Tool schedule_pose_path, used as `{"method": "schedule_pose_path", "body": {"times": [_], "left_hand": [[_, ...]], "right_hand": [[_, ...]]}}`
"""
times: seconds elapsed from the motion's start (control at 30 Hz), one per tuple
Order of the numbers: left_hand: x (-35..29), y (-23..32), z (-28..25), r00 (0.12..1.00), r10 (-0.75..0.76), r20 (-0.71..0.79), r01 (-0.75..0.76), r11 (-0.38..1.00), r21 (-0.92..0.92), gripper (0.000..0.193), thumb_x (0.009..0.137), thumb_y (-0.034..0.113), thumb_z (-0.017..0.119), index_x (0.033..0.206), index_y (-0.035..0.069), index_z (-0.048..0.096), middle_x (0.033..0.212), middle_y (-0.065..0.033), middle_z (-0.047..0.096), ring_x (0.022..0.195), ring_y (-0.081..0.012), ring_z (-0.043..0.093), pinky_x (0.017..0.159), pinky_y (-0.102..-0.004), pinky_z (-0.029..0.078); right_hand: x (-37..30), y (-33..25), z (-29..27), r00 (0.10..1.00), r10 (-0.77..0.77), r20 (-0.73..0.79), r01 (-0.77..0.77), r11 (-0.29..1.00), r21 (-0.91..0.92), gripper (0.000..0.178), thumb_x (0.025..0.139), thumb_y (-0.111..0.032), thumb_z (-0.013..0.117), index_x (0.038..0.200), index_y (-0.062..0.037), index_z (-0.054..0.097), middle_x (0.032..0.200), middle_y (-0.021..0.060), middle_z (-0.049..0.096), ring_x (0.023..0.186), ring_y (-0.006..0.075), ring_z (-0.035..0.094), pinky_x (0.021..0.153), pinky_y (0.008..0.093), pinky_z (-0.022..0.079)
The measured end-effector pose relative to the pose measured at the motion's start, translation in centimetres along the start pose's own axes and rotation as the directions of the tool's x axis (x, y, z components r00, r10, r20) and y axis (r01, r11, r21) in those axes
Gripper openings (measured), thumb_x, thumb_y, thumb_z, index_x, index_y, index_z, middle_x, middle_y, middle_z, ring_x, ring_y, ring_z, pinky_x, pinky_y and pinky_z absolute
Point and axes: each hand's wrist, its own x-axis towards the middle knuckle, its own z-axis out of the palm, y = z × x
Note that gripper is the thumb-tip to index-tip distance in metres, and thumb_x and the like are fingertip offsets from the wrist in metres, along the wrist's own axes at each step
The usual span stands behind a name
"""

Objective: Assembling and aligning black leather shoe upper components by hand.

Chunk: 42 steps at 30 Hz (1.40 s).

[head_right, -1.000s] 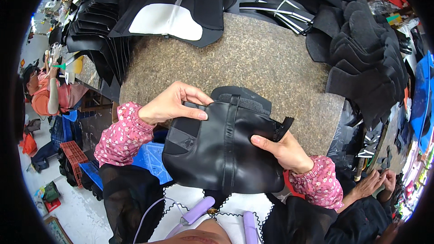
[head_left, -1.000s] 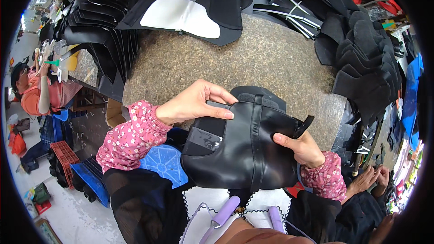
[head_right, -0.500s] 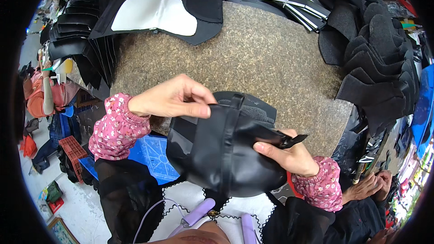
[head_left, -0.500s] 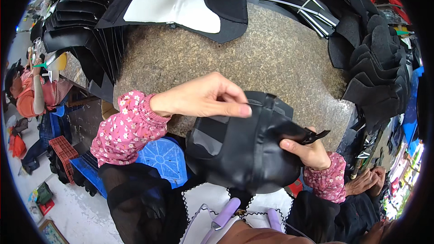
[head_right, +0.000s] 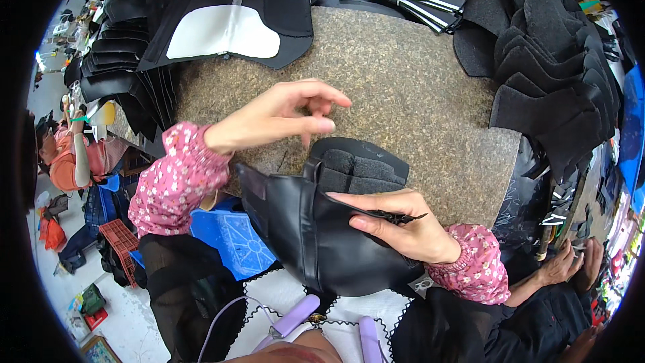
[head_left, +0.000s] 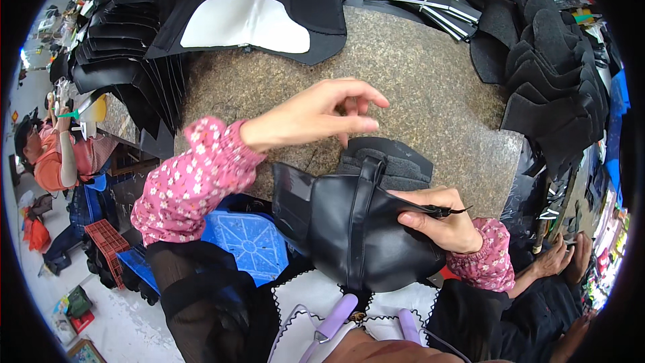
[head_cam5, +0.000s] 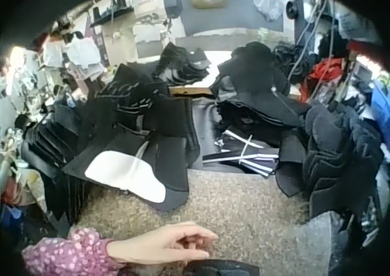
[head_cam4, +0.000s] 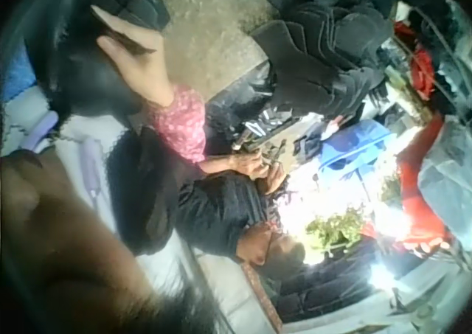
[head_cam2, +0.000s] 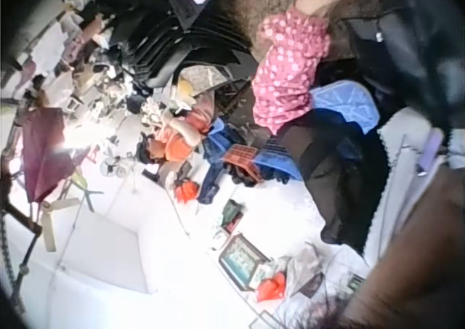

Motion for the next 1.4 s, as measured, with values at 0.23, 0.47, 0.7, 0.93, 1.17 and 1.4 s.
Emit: {"method": "schedule_pose_path", "body": {"times": [0.23, 0.47, 0.7, 0.93, 1.17, 1.4], "left_hand": [[2.8, 0.2, 1.8, 0.874, 0.339, 0.348, -0.486, 0.606, 0.63, 0.034, 0.072, 0.022, 0.074, 0.097, 0.004, 0.059, 0.088, -0.0079, 0.055, 0.088, -0.0224, 0.049, 0.083, -0.0338, 0.041], [1.3, 2.2, 0.9, 0.917, -0.044, 0.396, 0.049, 0.999, -0.003, 0.028, 0.08, -0.002, 0.066, 0.106, -0.007, 0.059, 0.095, -0.0079, 0.067, 0.081, -0.0074, 0.062, 0.073, -0.0197, 0.05], [-0.4, 2.6, 0.3, 0.891, -0.047, 0.452, 0.135, 0.977, -0.164, 0.036, 0.083, -0.001, 0.064, 0.117, -0.007, 0.056, 0.108, -0.0136, 0.064, 0.095, -0.0122, 0.06, 0.085, -0.0241, 0.049], [-1.5, 3.0, 0.2, 0.859, -0.101, 0.502, 0.231, 0.951, -0.205, 0.032, 0.091, 0.006, 0.053, 0.12, -0.009, 0.053, 0.113, -0.0109, 0.061, 0.099, -0.0104, 0.058, 0.088, -0.0237, 0.046], [-2.1, 3.4, 0.2, 0.856, -0.149, 0.496, 0.277, 0.941, -0.195, 0.031, 0.093, 0.007, 0.051, 0.12, -0.009, 0.052, 0.113, -0.0101, 0.061, 0.1, -0.011, 0.057, 0.089, -0.0244, 0.045], [-2.2, 3.7, 0.2, 0.866, -0.119, 0.485, 0.238, 0.952, -0.191, 0.032, 0.093, 0.008, 0.051, 0.12, -0.009, 0.053, 0.112, -0.0106, 0.061, 0.099, -0.0114, 0.058, 0.088, -0.0244, 0.045]], "right_hand": [[-0.5, 0.3, 0.0, 0.997, 0.026, 0.067, -0.034, 0.993, 0.114, 0.035, 0.084, 0.0, 0.062, 0.118, -0.0003, 0.058, 0.115, 0.0137, 0.062, 0.105, 0.017, 0.059, 0.09, 0.028, 0.044], [-1.2, 1.1, -0.2, 0.998, -0.024, -0.052, 0.026, 0.999, 0.04, 0.034, 0.084, -0.004, 0.062, 0.118, 0.0002, 0.059, 0.115, 0.0129, 0.063, 0.109, 0.0179, 0.057, 0.096, 0.0305, 0.04], [-0.8, 0.7, -0.3, 0.995, -0.089, -0.049, 0.091, 0.995, 0.027, 0.033, 0.084, -0.002, 0.062, 0.117, -0.0004, 0.059, 0.116, 0.0132, 0.062, 0.112, 0.0212, 0.056, 0.097, 0.0323, 0.04], [-0.8, 0.6, 0.0, 0.99, -0.137, -0.043, 0.138, 0.99, 0.019, 0.034, 0.083, 0.0, 0.061, 0.117, 0.0005, 0.059, 0.117, 0.0139, 0.061, 0.112, 0.0213, 0.056, 0.096, 0.0313, 0.041], [-1.0, 0.3, 0.0, 0.997, -0.076, -0.03, 0.077, 0.996, 0.043, 0.034, 0.083, 0.002, 0.06, 0.117, 0.0, 0.059, 0.117, 0.0142, 0.061, 0.112, 0.0214, 0.056, 0.097, 0.0311, 0.041], [-0.9, 0.3, 0.1, 0.993, -0.114, -0.021, 0.114, 0.993, 0.021, 0.033, 0.084, 0.0, 0.06, 0.117, -0.0004, 0.059, 0.117, 0.0137, 0.061, 0.113, 0.0213, 0.056, 0.096, 0.0311, 0.042]]}}
